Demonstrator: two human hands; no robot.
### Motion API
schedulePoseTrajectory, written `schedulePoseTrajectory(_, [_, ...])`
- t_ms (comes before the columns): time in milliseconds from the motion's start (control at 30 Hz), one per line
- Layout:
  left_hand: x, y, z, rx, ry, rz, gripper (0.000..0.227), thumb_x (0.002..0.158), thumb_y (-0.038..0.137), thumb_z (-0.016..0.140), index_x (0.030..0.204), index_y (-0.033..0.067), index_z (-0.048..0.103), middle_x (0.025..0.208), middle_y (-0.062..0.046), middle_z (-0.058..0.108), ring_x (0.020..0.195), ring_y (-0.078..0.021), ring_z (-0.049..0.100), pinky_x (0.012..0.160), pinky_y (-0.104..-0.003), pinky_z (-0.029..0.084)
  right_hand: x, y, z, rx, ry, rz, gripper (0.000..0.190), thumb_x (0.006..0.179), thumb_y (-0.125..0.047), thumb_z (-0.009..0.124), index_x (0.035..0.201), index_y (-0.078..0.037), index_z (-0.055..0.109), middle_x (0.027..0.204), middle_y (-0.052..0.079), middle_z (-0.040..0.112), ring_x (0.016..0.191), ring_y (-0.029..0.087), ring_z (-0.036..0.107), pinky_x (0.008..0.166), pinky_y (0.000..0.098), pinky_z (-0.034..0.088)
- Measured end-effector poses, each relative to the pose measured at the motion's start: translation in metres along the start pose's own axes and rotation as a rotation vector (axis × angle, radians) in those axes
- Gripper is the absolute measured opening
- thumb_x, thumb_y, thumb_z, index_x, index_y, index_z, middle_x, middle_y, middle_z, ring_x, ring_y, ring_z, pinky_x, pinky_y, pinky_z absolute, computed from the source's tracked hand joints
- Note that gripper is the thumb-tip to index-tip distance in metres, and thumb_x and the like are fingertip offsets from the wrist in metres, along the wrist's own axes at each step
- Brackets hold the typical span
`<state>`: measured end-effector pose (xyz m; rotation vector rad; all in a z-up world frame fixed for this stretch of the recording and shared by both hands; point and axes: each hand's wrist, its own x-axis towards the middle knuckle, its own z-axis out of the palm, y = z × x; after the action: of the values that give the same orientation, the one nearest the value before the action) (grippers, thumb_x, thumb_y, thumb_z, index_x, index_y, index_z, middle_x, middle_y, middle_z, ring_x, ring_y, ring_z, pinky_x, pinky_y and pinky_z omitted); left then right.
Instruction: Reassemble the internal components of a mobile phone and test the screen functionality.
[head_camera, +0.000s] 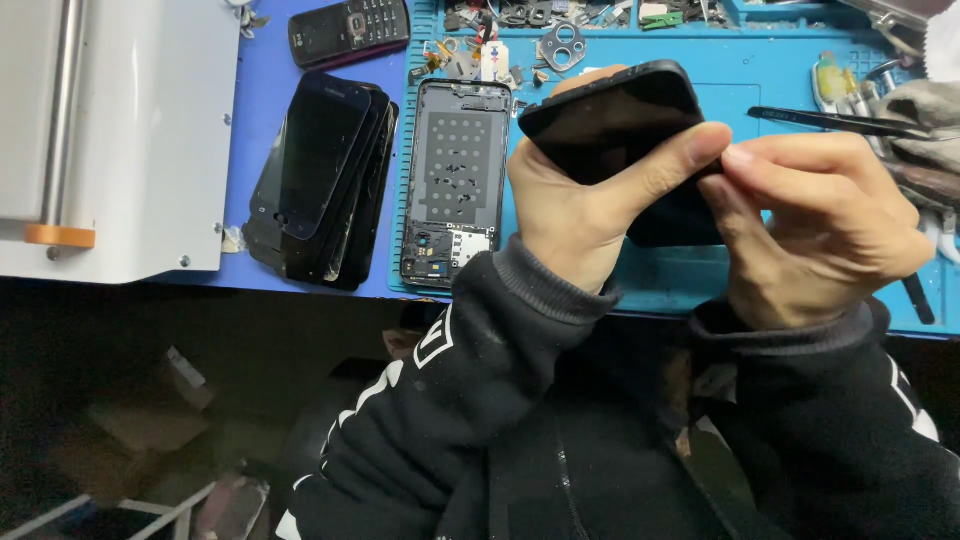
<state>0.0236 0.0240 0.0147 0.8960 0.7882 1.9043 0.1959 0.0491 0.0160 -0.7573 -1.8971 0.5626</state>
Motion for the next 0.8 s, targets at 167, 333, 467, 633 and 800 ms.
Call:
schedulePoseTrajectory(167, [0.001, 0.005, 0.001, 0.022, 0.017, -0.001, 0.017, 0.096, -0.001, 0.088, 0.106, -0.0005, 0.073, 0.097, -0.002, 0.075, 0.091, -0.009, 0.069, 0.087, -0.022, 0.057, 0.008, -0.007, 0.001, -0.045, -0.02, -0.061, 0.015, 0.107, 0.006, 0.08, 0.12, 0.003, 0.072, 0.116, 0.016, 0.071, 0.098, 0.018, 0.067, 0.086, 0.0238, 0.054])
schedulePoseTrajectory(333, [0.001, 0.005, -0.001, -0.032, 0.018, -0.05, 0.016, 0.097, 0.0, 0.087, 0.105, -0.0011, 0.074, 0.096, -0.003, 0.075, 0.089, -0.0096, 0.069, 0.085, -0.023, 0.057, 0.013, -0.012, 0.001, -0.067, -0.04, -0.052, 0.015, 0.106, 0.007, 0.08, 0.119, 0.003, 0.073, 0.115, 0.016, 0.071, 0.095, 0.017, 0.067, 0.084, 0.0237, 0.054])
schedulePoseTrajectory(467, [0.001, 0.007, -0.005, -0.034, 0.001, -0.033, 0.016, 0.096, -0.001, 0.086, 0.106, -0.0003, 0.073, 0.096, -0.003, 0.075, 0.09, -0.0095, 0.07, 0.087, -0.023, 0.057, 0.021, -0.025, 0.007, -0.03, -0.019, 0.051, 0.021, 0.101, 0.003, 0.081, 0.12, 0.0, 0.073, 0.111, 0.016, 0.07, 0.092, 0.017, 0.07, 0.078, 0.0243, 0.059])
schedulePoseTrajectory(633, [-0.001, 0.008, -0.008, -0.006, -0.019, -0.034, 0.023, 0.097, -0.004, 0.086, 0.112, -0.0013, 0.069, 0.098, -0.005, 0.074, 0.091, -0.0108, 0.069, 0.089, -0.023, 0.057, 0.017, -0.022, 0.005, -0.064, -0.019, -0.002, 0.022, 0.099, 0.004, 0.082, 0.118, 0.001, 0.072, 0.11, 0.017, 0.071, 0.092, 0.02, 0.071, 0.079, 0.026, 0.059])
schedulePoseTrajectory(800, [-0.004, 0.004, -0.01, -0.065, 0.051, -0.076, 0.041, 0.091, -0.003, 0.088, 0.123, -0.0005, 0.063, 0.098, -0.006, 0.073, 0.091, -0.0113, 0.069, 0.087, -0.025, 0.058, 0.019, -0.018, 0.002, -0.095, -0.064, -0.116, 0.025, 0.098, 0.005, 0.084, 0.119, 0.001, 0.07, 0.109, 0.017, 0.071, 0.095, 0.023, 0.073, 0.083, 0.0284, 0.06])
